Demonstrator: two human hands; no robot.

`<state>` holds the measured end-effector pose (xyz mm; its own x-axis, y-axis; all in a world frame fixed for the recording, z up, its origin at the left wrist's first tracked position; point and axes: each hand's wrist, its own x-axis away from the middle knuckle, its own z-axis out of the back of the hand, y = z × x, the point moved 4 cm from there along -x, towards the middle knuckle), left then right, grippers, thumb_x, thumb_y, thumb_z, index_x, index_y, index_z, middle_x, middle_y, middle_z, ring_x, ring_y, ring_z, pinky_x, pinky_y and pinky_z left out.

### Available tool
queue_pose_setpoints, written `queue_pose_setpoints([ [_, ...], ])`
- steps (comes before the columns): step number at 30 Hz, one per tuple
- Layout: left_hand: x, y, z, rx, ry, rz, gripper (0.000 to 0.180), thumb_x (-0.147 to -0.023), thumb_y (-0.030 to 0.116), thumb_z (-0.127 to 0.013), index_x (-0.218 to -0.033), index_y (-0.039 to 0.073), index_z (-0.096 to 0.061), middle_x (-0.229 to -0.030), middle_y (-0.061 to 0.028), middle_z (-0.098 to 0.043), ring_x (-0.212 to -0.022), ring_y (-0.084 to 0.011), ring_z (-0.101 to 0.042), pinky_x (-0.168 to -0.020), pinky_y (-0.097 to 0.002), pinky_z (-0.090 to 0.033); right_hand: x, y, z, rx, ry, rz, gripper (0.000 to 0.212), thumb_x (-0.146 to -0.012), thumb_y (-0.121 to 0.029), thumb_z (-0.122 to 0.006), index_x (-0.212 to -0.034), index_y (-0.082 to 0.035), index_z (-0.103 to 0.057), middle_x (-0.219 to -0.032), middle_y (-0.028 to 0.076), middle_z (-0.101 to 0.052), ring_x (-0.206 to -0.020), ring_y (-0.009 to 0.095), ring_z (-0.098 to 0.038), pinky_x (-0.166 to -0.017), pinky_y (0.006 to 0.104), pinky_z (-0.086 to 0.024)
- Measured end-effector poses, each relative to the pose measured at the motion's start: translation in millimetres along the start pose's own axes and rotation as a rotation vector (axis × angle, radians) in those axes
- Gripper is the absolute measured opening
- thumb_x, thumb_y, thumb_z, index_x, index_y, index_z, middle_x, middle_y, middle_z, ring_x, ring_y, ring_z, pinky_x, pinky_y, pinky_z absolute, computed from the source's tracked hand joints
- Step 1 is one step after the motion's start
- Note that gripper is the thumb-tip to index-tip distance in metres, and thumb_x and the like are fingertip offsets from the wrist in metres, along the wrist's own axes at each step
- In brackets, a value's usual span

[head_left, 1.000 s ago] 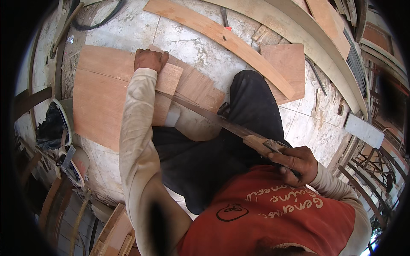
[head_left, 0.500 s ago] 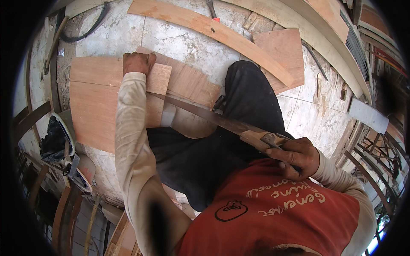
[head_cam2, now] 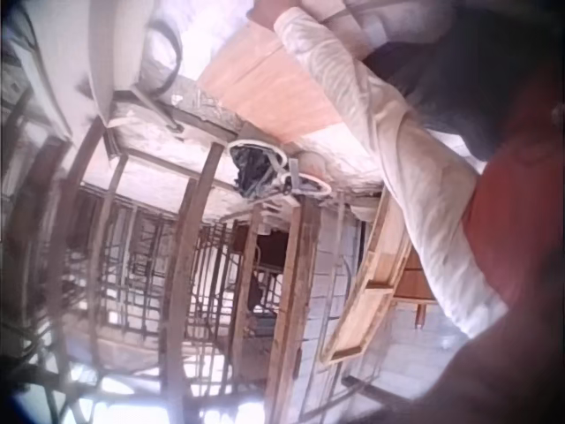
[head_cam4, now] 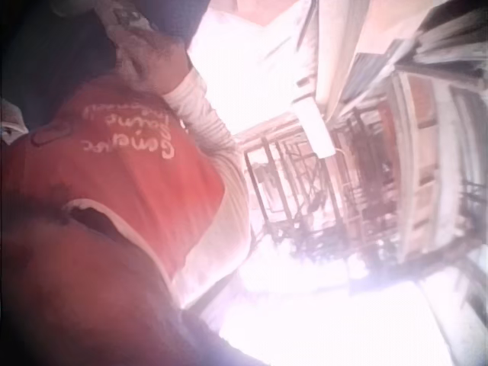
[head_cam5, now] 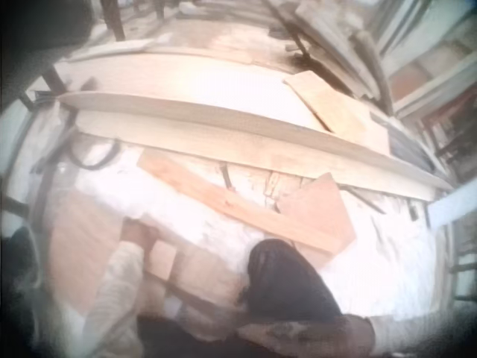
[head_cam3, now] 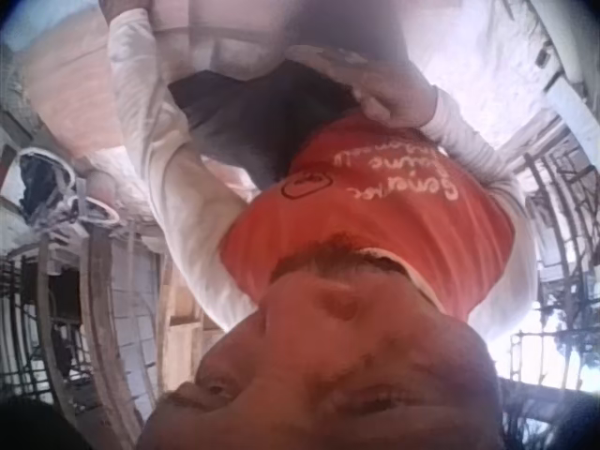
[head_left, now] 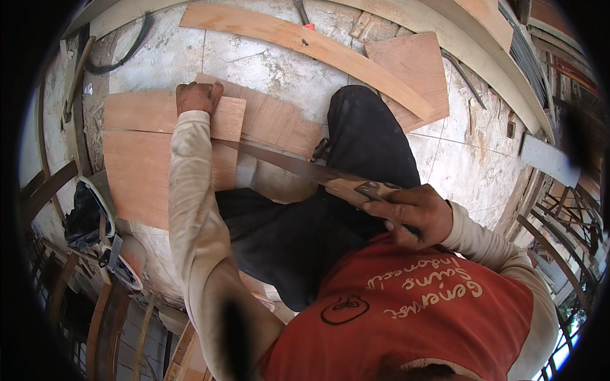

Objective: The person cuts a piece of plywood with a handsaw and then uses a tape measure and a pencil to mark a second piece of wood.

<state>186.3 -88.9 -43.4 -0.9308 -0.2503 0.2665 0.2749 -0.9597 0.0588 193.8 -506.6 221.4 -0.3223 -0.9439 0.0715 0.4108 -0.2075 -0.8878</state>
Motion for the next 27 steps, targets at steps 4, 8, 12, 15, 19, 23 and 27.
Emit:
queue_pose_setpoints([
  [4,-4,8,7,0.035,0.003,0.009,0.053,-0.093,0.046,-0.044,-0.074,0.007,-0.075,-0.079,-0.0184,-0.071,-0.078,-0.0321,-0.064,-0.092,-0.0390,-0.041,-53,24,-40,-0.006,0.004,0.034,0.048,-0.079,-0.001,-0.061,-0.127,-0.006,-0.062,-0.088,0.017,-0.069,-0.066,0.031,-0.069,-0.061,0.0356,-0.058],
  [8,0,0,3,0.051,0.024,0.015,0.052,-0.093,0.046,-0.045,-0.076,0.007,-0.076,-0.079,-0.0181,-0.071,-0.079,-0.0321,-0.064,-0.093,-0.0392,-0.041,12,-2,12,0.007,-0.043,-0.025,0.046,-0.075,-0.003,-0.058,-0.121,-0.002,-0.064,-0.086,0.015,-0.068,-0.069,0.029,-0.070,-0.064,0.0370,-0.060],
  [12,-5,5,5,0.065,0.008,-0.031,0.050,-0.092,0.045,-0.048,-0.076,0.007,-0.076,-0.078,-0.0183,-0.071,-0.079,-0.0319,-0.064,-0.093,-0.0392,-0.041,6,-2,7,-0.008,0.013,-0.025,0.044,-0.075,-0.003,-0.060,-0.119,-0.002,-0.065,-0.088,0.016,-0.069,-0.069,0.030,-0.070,-0.064,0.0382,-0.060],
  [15,-9,4,2,0.019,0.005,-0.018,0.050,-0.091,0.045,-0.048,-0.074,0.006,-0.075,-0.077,-0.0186,-0.070,-0.077,-0.0321,-0.064,-0.093,-0.0393,-0.042,-47,32,-35,-0.015,0.022,-0.023,0.042,-0.076,-0.005,-0.063,-0.119,-0.006,-0.066,-0.088,0.015,-0.070,-0.069,0.031,-0.070,-0.062,0.0396,-0.059],
  [19,-6,-10,1,0.031,0.020,0.013,0.053,-0.092,0.046,-0.045,-0.074,0.007,-0.076,-0.075,-0.0183,-0.070,-0.077,-0.0318,-0.064,-0.092,-0.0403,-0.042,-7,22,3,0.009,-0.048,-0.079,0.043,-0.077,-0.005,-0.064,-0.120,-0.006,-0.066,-0.086,0.015,-0.070,-0.067,0.031,-0.069,-0.061,0.0401,-0.058],
  [23,-28,13,29,0.068,0.026,-0.014,0.052,-0.093,0.046,-0.045,-0.077,0.007,-0.076,-0.076,-0.0180,-0.070,-0.082,-0.0313,-0.064,-0.093,-0.0418,-0.041,58,12,51,-0.048,-0.074,-0.243,0.044,-0.079,-0.003,-0.063,-0.122,-0.003,-0.064,-0.085,0.015,-0.070,-0.063,0.029,-0.068,-0.060,0.0374,-0.055],
  [27,-51,39,52,0.043,-0.077,0.115,0.052,-0.096,0.056,-0.047,-0.111,0.014,-0.073,-0.115,-0.0135,-0.069,-0.112,-0.0267,-0.060,-0.107,-0.0417,-0.034,45,15,38,-0.064,0.081,-0.320,0.040,-0.083,-0.007,-0.064,-0.123,-0.003,-0.064,-0.084,0.015,-0.070,-0.062,0.028,-0.067,-0.060,0.0347,-0.053],
])
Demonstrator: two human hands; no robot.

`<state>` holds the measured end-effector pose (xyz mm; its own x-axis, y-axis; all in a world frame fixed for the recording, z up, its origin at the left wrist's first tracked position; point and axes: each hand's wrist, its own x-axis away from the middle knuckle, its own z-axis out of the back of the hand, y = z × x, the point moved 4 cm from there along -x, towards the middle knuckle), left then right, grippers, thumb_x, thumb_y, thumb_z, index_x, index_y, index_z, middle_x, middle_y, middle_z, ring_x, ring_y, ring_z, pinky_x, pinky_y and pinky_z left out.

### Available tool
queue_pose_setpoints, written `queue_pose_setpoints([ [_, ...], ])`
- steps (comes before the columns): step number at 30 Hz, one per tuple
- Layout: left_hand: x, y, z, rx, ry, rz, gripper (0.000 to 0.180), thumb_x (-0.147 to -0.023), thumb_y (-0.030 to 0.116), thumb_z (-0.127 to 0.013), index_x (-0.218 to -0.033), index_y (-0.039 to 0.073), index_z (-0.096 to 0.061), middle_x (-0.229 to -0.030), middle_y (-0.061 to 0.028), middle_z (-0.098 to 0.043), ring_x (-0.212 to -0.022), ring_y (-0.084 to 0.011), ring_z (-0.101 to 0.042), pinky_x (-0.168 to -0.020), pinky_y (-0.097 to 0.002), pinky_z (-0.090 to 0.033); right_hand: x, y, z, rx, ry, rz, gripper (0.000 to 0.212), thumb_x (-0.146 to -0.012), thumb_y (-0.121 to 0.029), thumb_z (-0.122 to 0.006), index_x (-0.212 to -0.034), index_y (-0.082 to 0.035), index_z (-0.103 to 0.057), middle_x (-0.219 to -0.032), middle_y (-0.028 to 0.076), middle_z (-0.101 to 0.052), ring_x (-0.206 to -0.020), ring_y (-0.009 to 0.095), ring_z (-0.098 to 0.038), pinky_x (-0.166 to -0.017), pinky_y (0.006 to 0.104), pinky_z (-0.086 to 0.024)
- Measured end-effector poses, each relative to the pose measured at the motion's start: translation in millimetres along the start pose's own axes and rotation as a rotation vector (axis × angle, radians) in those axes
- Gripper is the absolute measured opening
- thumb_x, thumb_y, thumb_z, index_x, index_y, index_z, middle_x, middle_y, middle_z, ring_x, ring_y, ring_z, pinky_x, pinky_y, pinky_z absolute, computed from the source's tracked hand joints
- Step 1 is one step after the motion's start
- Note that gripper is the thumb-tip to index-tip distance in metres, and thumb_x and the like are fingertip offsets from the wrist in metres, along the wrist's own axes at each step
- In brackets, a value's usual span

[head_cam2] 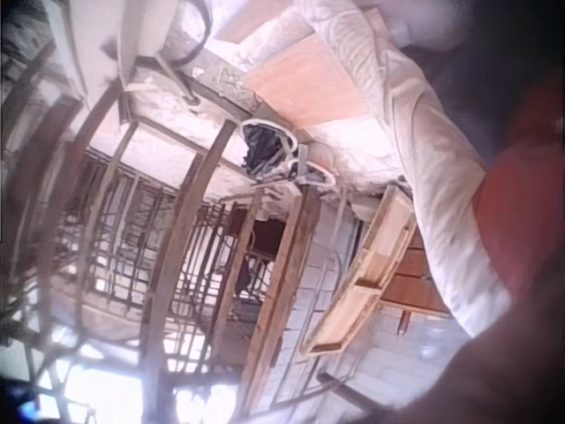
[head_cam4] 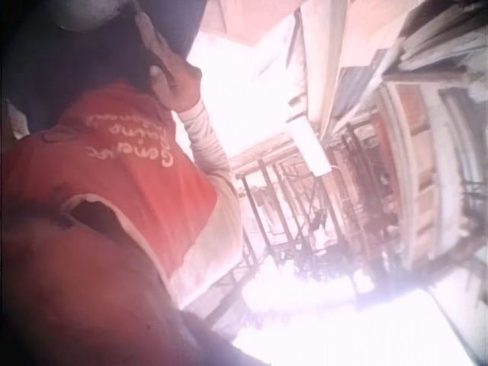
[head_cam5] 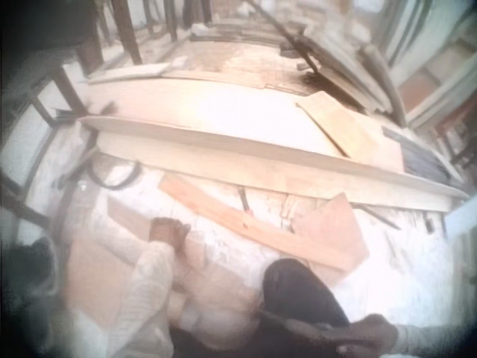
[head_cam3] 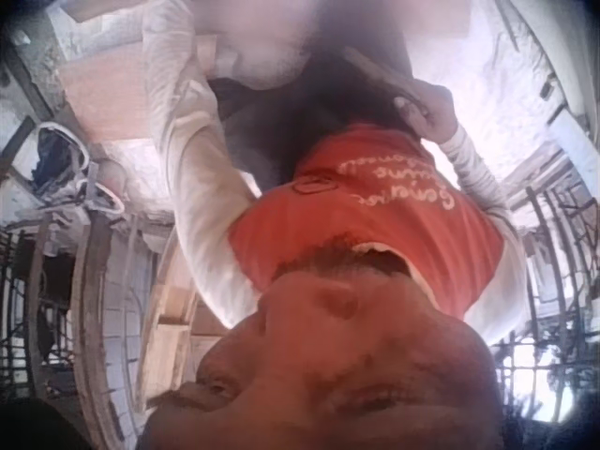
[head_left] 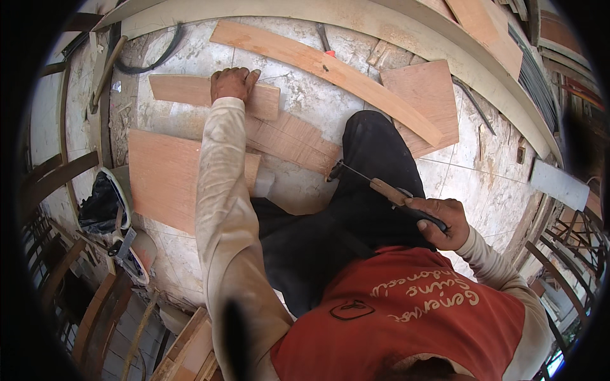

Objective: The person cuts a piece of plywood with a handsaw and then uses a tape measure and a pencil to mark a second piece of wood.

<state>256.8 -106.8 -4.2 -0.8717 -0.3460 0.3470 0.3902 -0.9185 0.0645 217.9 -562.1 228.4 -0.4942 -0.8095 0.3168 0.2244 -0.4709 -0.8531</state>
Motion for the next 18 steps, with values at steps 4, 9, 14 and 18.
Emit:
queue_pose_setpoints([
  [4,51,-6,39,0.605,0.679,-0.091,0.036,-0.091,0.031,-0.066,-0.121,0.010,-0.065,-0.124,-0.0147,-0.064,-0.118,-0.0322,-0.059,-0.093,-0.0408,-0.049,-15,-6,-4,0.120,0.174,0.153,0.038,-0.085,-0.010,-0.065,-0.122,0.001,-0.063,-0.093,0.019,-0.071,-0.071,0.030,-0.070,-0.065,0.0351,-0.054],
  [9,215,-60,35,0.730,0.635,0.289,0.029,-0.089,0.028,-0.068,-0.106,0.005,-0.071,-0.113,-0.0160,-0.068,-0.098,-0.0328,-0.065,-0.079,-0.0372,-0.053,-12,32,30,0.568,0.251,0.436,0.046,-0.077,-0.010,-0.065,-0.122,-0.003,-0.063,-0.089,0.016,-0.068,-0.069,0.032,-0.065,-0.062,0.0396,-0.052],
  [14,401,-128,-121,0.529,0.629,1.350,0.072,-0.079,0.041,-0.075,-0.132,-0.003,-0.053,-0.118,-0.0262,-0.062,-0.108,-0.0354,-0.063,-0.096,-0.0395,-0.049,-3,133,17,0.700,0.152,0.380,0.050,-0.076,-0.007,-0.064,-0.126,-0.008,-0.061,-0.091,0.015,-0.063,-0.082,0.034,-0.062,-0.073,0.0429,-0.051],
  [18,388,-92,-190,1.166,0.552,1.227,0.086,-0.070,0.042,-0.082,-0.127,-0.014,-0.049,-0.122,-0.0300,-0.062,-0.111,-0.0389,-0.063,-0.098,-0.0376,-0.049,18,197,3,0.582,0.209,0.223,0.054,-0.079,-0.003,-0.061,-0.132,-0.010,-0.056,-0.107,0.021,-0.063,-0.095,0.041,-0.061,-0.085,0.0453,-0.051],
])
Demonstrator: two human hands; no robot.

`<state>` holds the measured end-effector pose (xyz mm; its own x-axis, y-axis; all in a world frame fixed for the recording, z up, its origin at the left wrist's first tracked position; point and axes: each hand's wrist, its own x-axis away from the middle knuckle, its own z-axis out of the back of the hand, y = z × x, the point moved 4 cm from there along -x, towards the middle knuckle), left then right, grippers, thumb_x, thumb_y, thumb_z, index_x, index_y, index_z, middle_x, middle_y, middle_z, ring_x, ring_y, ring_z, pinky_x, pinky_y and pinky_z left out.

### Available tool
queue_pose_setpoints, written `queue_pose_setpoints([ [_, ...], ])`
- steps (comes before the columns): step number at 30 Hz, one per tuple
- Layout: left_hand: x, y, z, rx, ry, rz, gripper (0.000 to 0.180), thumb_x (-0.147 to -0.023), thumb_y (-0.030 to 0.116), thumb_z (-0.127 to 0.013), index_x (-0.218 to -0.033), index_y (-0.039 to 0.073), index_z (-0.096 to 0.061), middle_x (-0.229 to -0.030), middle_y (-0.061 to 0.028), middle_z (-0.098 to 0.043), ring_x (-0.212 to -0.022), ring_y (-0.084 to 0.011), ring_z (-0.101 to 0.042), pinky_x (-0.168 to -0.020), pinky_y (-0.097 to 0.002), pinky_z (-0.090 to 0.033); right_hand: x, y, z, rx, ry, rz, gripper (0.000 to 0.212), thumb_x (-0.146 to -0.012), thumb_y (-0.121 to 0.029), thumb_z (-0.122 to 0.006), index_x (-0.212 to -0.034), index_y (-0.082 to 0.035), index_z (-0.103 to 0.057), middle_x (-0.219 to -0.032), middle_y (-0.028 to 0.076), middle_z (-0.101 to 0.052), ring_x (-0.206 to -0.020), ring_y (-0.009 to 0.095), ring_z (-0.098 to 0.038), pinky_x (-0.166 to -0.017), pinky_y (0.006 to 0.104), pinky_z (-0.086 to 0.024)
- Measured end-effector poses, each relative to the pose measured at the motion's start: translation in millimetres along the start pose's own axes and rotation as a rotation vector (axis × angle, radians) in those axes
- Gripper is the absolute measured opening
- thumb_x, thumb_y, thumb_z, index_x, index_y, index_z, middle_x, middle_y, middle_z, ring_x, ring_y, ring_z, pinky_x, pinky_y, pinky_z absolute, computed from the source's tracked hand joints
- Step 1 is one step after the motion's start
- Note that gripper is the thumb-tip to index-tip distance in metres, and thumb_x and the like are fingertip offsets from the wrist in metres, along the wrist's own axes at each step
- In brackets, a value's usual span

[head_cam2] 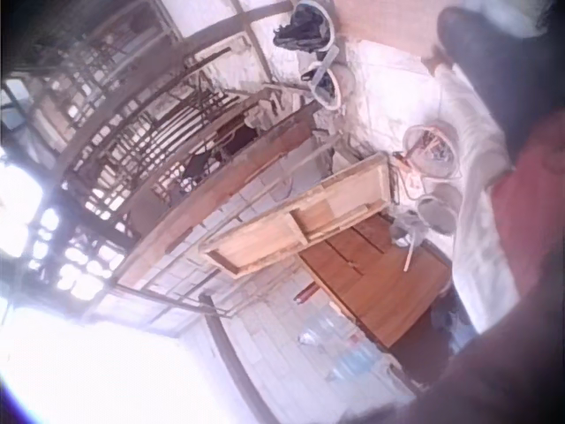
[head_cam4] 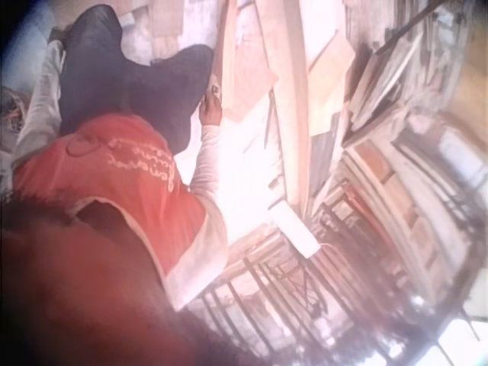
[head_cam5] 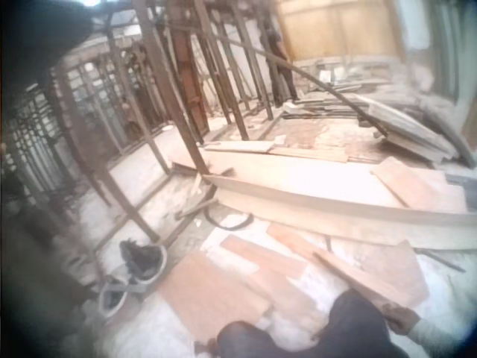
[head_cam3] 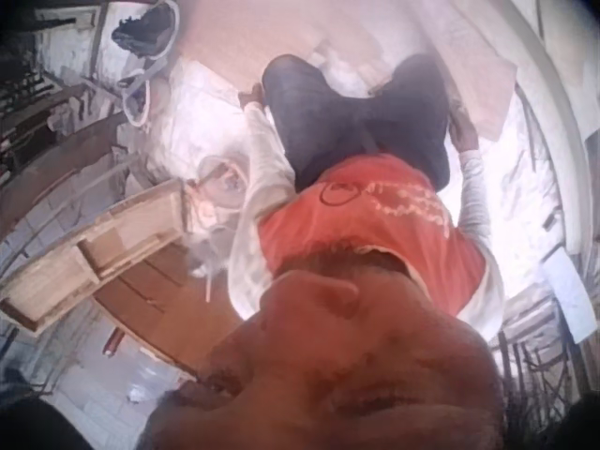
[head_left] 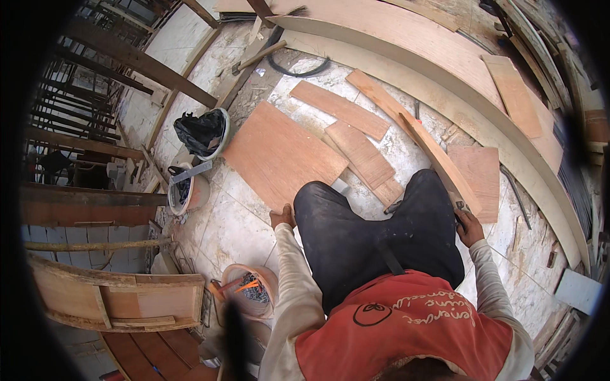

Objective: The person cuts a piece of plywood with a handsaw and then uses a tape measure and a pencil to mark a second piece of wood.

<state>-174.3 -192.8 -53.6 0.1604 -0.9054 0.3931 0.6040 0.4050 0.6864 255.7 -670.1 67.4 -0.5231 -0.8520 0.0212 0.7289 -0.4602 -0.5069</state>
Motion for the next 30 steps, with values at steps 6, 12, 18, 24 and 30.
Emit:
queue_pose_setpoints([
  [6,3,-8,25,0.225,0.007,-0.009,0.066,-0.073,0.032,-0.083,-0.110,-0.013,-0.052,-0.103,-0.0263,-0.067,-0.083,-0.0341,-0.070,-0.074,-0.0411,-0.058,-9,-24,3,-0.098,0.155,-0.181,0.043,-0.085,-0.002,-0.059,-0.128,-0.006,-0.061,-0.104,0.016,-0.061,-0.091,0.028,-0.065,-0.083,0.0343,-0.052],
  [12,16,11,53,0.647,-0.289,0.090,0.040,-0.087,0.023,-0.072,-0.105,-0.008,-0.055,-0.086,-0.0218,-0.068,-0.059,-0.0272,-0.067,-0.037,-0.0329,-0.051,-96,-120,24,-0.376,0.031,-0.015,0.029,-0.094,-0.008,-0.058,-0.120,0.003,-0.064,-0.100,0.013,-0.065,-0.092,0.020,-0.064,-0.083,0.0314,-0.050],
  [18,65,73,25,0.876,-0.494,0.089,0.030,-0.095,0.021,-0.060,-0.108,-0.006,-0.057,-0.085,-0.0173,-0.068,-0.060,-0.0246,-0.065,-0.040,-0.0311,-0.050,-169,-213,-12,-0.323,-0.406,0.360,0.030,-0.093,-0.012,-0.056,-0.120,0.000,-0.063,-0.106,0.019,-0.066,-0.093,0.034,-0.065,-0.084,0.0409,-0.051],
  [24,75,112,16,1.085,-0.503,0.100,0.030,-0.095,0.022,-0.063,-0.110,-0.004,-0.058,-0.086,-0.0150,-0.069,-0.058,-0.0238,-0.066,-0.042,-0.0281,-0.057,-222,-272,-32,0.020,-0.624,0.603,0.029,-0.093,-0.027,-0.053,-0.098,-0.001,-0.065,-0.090,0.024,-0.067,-0.089,0.043,-0.063,-0.080,0.0510,-0.049],
  [30,64,129,18,1.149,-0.567,0.079,0.023,-0.097,0.024,-0.061,-0.109,0.004,-0.061,-0.085,-0.0087,-0.070,-0.063,-0.0175,-0.066,-0.047,-0.0238,-0.058,-326,-233,-61,-0.708,-0.499,-0.062,0.052,-0.096,-0.040,-0.052,-0.118,0.007,-0.061,-0.108,0.023,-0.068,-0.092,0.029,-0.071,-0.082,0.0368,-0.058],
])
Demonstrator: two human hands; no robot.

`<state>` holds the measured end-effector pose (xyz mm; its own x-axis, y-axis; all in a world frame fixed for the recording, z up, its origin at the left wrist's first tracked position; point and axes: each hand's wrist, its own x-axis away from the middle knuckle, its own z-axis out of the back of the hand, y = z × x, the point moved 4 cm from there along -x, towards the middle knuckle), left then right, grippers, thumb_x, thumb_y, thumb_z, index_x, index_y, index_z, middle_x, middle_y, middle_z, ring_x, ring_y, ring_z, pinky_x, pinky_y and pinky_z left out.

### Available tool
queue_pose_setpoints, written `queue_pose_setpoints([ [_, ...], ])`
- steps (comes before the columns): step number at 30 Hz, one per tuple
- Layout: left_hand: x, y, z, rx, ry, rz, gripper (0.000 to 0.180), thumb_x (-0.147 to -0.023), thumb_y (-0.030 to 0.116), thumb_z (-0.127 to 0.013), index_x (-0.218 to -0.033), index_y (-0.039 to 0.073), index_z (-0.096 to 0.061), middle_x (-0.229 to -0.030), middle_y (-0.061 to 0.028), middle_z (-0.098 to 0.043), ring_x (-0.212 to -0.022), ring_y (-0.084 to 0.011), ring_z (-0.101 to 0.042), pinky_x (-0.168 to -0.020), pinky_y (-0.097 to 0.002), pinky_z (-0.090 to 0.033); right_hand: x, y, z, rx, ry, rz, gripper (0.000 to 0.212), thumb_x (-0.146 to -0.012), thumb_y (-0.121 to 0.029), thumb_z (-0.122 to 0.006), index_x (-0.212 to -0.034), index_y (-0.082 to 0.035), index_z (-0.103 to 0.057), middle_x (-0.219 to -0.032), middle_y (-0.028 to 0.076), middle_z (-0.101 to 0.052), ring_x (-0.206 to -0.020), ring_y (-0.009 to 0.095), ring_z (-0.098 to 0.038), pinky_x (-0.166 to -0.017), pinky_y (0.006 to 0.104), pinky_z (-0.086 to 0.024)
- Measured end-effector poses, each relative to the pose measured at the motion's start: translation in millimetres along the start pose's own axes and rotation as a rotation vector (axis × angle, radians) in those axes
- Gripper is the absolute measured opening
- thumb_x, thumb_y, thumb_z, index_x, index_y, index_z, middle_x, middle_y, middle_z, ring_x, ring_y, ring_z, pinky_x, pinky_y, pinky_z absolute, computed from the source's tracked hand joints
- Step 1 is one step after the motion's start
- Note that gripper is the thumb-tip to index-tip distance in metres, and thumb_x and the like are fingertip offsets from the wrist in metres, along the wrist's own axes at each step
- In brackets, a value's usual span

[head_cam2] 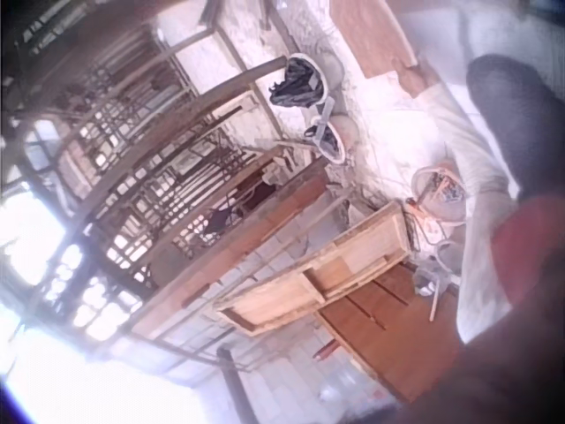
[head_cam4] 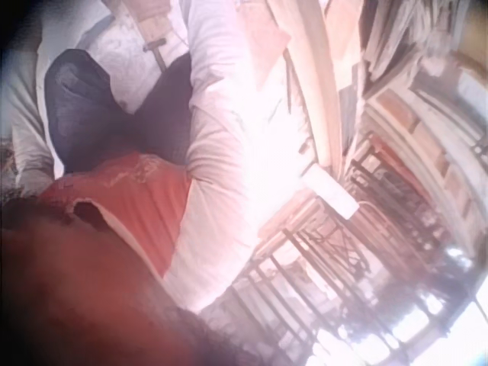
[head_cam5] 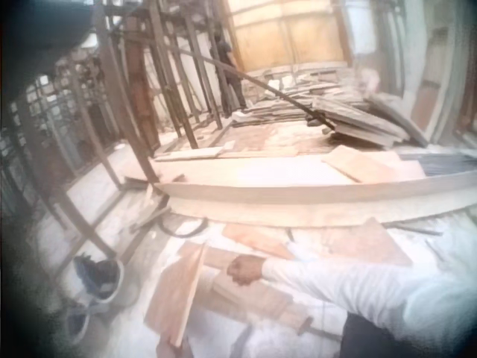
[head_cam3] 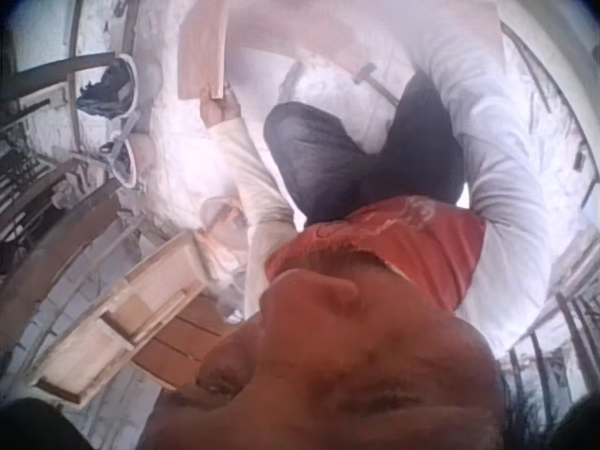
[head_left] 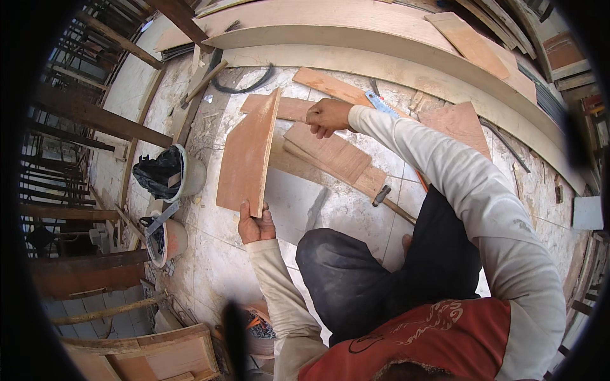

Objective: The person cuts a piece of plywood with a handsaw and then uses a tape measure and a pencil to mark a second piece of wood.

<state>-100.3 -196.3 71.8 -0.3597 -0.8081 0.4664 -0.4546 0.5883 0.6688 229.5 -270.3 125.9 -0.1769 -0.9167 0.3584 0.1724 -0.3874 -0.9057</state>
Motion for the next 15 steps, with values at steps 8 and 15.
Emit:
queue_pose_setpoints([
  [8,33,-38,60,-0.145,0.093,-0.038,0.029,-0.093,0.024,-0.068,-0.107,-0.001,-0.061,-0.082,-0.0128,-0.070,-0.061,-0.0220,-0.069,-0.046,-0.0287,-0.060,-65,21,-72,-0.685,0.362,-0.119,0.050,-0.094,-0.032,-0.062,-0.117,0.013,-0.057,-0.106,0.025,-0.068,-0.090,0.035,-0.072,-0.069,0.0406,-0.059],
  [15,66,-121,-31,-0.099,-0.229,0.006,0.030,-0.092,0.024,-0.070,-0.106,0.001,-0.056,-0.085,-0.0159,-0.071,-0.064,-0.0262,-0.071,-0.054,-0.0350,-0.062,-150,142,102,0.406,0.419,0.250,0.019,-0.087,-0.004,-0.065,-0.099,0.010,-0.058,-0.092,0.019,-0.068,-0.078,0.034,-0.073,-0.059,0.0425,-0.059],
])
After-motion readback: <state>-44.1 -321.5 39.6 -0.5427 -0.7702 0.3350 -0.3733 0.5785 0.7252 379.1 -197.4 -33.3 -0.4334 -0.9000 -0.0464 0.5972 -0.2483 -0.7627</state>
